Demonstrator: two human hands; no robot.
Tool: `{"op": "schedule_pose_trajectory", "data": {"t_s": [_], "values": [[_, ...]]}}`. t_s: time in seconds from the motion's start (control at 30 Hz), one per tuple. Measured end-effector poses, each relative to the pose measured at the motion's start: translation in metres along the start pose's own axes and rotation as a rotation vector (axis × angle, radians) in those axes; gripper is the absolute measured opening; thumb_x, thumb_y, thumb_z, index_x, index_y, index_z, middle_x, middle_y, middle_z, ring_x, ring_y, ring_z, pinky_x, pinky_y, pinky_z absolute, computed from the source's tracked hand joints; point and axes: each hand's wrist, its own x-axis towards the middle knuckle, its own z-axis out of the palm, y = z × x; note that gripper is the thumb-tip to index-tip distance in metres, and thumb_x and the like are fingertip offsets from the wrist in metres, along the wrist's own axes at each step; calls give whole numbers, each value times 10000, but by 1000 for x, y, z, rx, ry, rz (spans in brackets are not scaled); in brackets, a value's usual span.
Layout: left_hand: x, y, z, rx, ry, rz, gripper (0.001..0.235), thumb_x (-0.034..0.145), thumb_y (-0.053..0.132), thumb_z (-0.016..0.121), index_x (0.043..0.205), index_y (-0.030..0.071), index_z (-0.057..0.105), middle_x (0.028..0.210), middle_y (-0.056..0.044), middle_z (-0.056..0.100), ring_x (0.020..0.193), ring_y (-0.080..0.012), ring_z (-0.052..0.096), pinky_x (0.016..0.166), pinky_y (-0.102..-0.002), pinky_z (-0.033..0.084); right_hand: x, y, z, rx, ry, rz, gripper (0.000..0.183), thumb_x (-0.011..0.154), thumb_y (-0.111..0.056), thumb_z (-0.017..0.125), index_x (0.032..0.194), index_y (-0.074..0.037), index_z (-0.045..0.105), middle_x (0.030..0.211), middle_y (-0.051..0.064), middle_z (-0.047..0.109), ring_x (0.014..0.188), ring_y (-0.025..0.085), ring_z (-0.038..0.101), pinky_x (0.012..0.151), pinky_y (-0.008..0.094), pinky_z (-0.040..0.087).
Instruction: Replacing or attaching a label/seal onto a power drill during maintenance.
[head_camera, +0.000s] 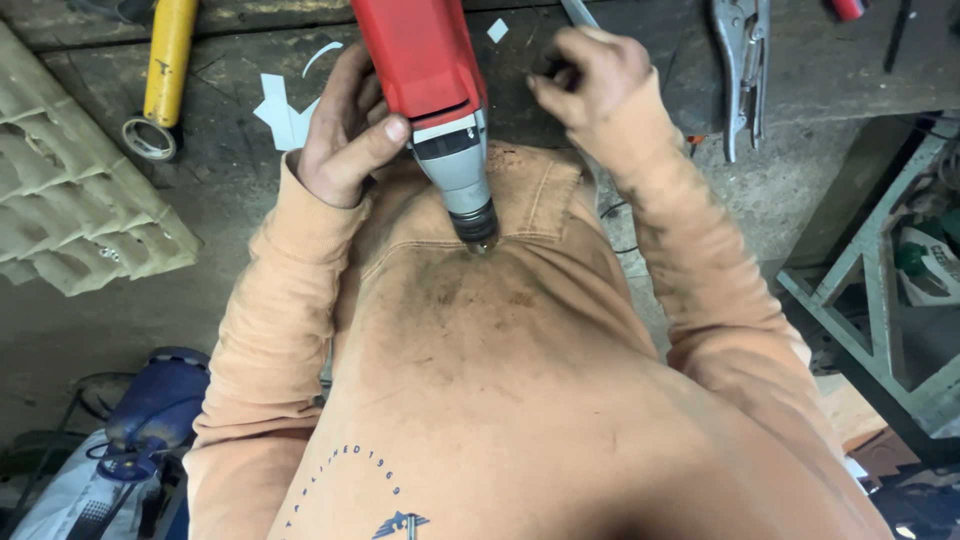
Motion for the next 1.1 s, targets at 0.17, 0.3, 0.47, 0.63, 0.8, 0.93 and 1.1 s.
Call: {"op": "schedule_pose_trajectory", "data": {"t_s": [0.17,0.3,0.47,0.63,0.8,0.93,1.1], "values": [[-1,-1,-2,-13,-8,-21,931,942,305,763,1653,-13,253,1588,-201,500,1495,-289,524,1299,-400,405,-8,-36,-33,104,29,-412,136,1034,-4,726,1009,10,594,1038,111,685,874,222,720,753,316,597],[-1,-1,-3,-11,-21,-38,928,953,293,766,1659,-8,245,1570,-189,495,1465,-272,526,1275,-383,409,8,-53,-50,172,-10,-420,124,967,-31,745,982,-19,622,1007,90,694,835,252,709,737,351,574],[-1,5,1,11,0,-45,922,952,290,761,1656,-12,249,1575,-183,510,1429,-261,544,1262,-382,431,20,-41,-44,151,-95,-458,143,961,-59,786,1010,-39,653,933,64,680,769,241,685,656,324,545],[-2,4,2,46,9,-42,933,952,319,756,1660,-17,250,1575,-192,516,1405,-254,551,1269,-382,435,25,-37,-46,156,-119,-473,163,984,-84,801,1007,-47,643,926,56,668,764,235,682,656,316,546],[-4,6,6,32,18,-40,950,951,329,758,1665,-15,233,1585,-196,501,1418,-255,543,1280,-388,430,32,-45,-53,87,-129,-510,165,976,-91,799,1005,-58,640,945,55,664,790,239,676,673,325,545],[-3,5,4,18,20,-42,949,944,315,756,1663,-24,236,1559,-198,500,1432,-263,539,1284,-392,428,37,-47,-57,33,-150,-562,185,922,-100,813,987,-58,645,959,63,671,818,250,683,697,361,549],[-2,3,3,9,26,-44,943,933,301,754,1652,-24,237,1584,-195,495,1464,-278,534,1268,-391,428,41,-39,-48,92,-112,-601,218,882,-80,799,1079,-69,705,1018,63,703,879,257,708,722,351,574]]}}
